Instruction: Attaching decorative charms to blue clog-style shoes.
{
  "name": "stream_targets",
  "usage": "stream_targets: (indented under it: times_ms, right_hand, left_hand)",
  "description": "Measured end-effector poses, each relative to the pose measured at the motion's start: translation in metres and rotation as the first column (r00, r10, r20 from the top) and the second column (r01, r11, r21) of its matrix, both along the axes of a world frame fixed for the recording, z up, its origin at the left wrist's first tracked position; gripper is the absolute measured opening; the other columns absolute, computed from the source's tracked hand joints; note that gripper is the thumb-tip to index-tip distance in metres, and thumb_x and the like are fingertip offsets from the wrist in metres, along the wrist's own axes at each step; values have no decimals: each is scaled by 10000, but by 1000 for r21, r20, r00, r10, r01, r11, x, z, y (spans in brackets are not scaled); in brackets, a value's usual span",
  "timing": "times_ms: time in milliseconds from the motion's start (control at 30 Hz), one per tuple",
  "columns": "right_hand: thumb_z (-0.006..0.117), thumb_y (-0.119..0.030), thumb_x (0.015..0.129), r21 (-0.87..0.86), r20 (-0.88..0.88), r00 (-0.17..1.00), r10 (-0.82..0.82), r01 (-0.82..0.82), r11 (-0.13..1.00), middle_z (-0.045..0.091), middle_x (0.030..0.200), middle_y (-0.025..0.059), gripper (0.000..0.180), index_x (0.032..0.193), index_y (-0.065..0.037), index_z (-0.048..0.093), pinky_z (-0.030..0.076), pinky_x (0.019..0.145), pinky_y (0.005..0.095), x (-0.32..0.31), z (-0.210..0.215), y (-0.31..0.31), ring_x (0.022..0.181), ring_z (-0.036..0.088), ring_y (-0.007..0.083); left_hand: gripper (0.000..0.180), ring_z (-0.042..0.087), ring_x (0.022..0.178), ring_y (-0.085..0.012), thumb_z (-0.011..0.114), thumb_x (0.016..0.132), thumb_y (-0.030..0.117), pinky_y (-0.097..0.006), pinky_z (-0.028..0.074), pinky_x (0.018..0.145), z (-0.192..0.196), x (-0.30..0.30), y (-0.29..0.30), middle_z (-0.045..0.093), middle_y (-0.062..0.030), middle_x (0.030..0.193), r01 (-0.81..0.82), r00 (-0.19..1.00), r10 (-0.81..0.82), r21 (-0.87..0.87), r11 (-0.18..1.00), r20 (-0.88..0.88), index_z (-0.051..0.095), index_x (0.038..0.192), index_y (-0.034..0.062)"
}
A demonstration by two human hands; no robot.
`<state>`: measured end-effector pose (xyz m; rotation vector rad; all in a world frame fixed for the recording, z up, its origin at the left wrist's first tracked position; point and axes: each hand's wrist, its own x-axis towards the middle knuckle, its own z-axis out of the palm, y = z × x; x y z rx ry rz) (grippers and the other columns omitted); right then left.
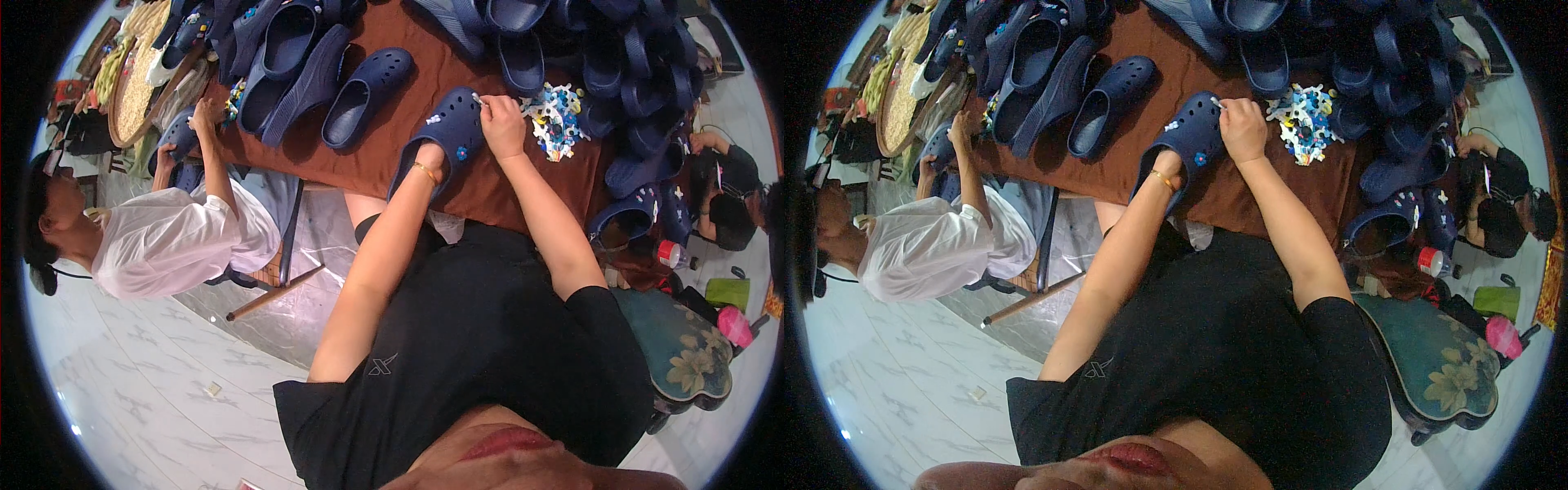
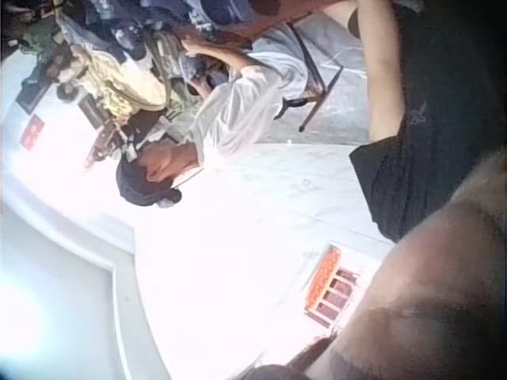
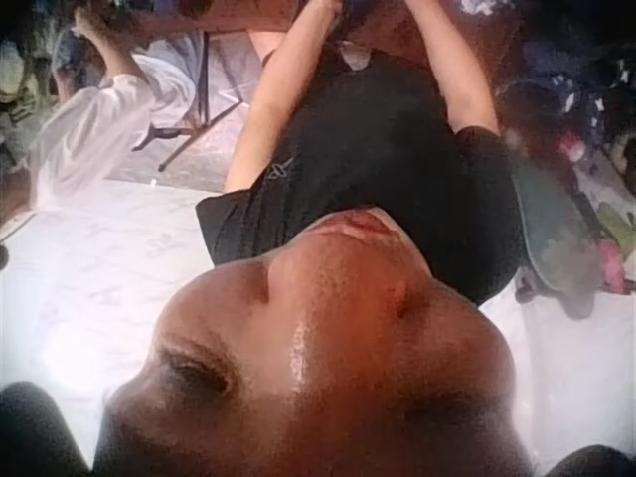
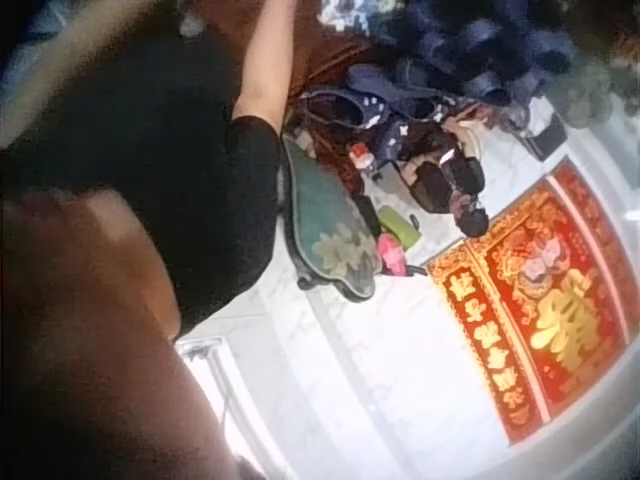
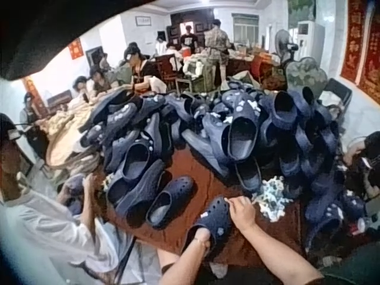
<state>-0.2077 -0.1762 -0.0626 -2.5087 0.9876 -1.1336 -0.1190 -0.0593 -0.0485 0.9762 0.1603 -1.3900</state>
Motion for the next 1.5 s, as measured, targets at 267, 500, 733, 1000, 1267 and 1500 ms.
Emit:
stream_targets:
  times_ms: [267, 500, 733, 1000, 1267, 1500]
  right_hand:
    - [550, -97, 742, -136, -178, 970, 167, -192, 972, 561, 842, 68, 141, 865, -85, 618, 438, 693, 356, 14, 8, 19, 793, 539, 246]
    - [506, -72, 746, -230, -367, 930, 23, -115, 966, 542, 843, 93, 162, 887, -61, 586, 429, 673, 366, 10, 17, 29, 806, 520, 259]
    - [516, -54, 725, -194, -351, 935, 45, -119, 974, 519, 826, 94, 212, 921, -21, 587, 418, 650, 365, 8, -1, 31, 776, 506, 269]
    - [534, -49, 706, -199, -484, 875, 29, -142, 970, 517, 899, 104, 284, 984, -8, 572, 396, 695, 372, 16, 20, 26, 840, 494, 270]
    - [525, -27, 731, 361, 44, 973, 228, -229, 904, 563, 937, 137, 256, 979, -13, 588, 423, 813, 332, -11, 3, 15, 896, 540, 268]
    - [580, -93, 735, 692, -23, 983, 180, -115, 713, 585, 778, 81, 219, 934, -1, 590, 443, 674, 271, -67, -50, 54, 716, 550, 155]
  left_hand:
    - [293, 582, 829, -167, 514, 846, 262, -315, 485, 725, -33, 15, -13, 591, -60, 968, 173, 737, -100, -43, 984, 669, 534, 1057, 61]
    - [266, 575, 854, -150, 484, 857, 240, -307, 475, 739, -13, 47, -5, 589, -50, 975, 94, 294, -65, 38, 995, 954, 535, 1052, 68]
    - [259, 572, 858, -147, 481, 855, 228, -305, 470, 736, -6, 30, 20, 588, -47, 980, -22, 519, 48, -43, 999, 854, 534, 1054, 71]
    - [252, 568, 862, -142, 478, 853, 214, -303, 464, 734, 0, 25, 13, 587, -42, 985, -36, 887, 41, -19, 999, 460, 533, 1055, 76]
    - [246, 564, 866, -138, 474, 850, 200, -301, 457, 731, -8, 6, 15, 585, -38, 991, 1, 998, 9, -165, 986, 64, 532, 1057, 80]
    - [235, 537, 710, -117, 443, 838, 125, -239, 415, 626, -27, -4, 48, 568, 0, 936, 20, 996, -7, -157, 987, 84, 520, 1060, 123]
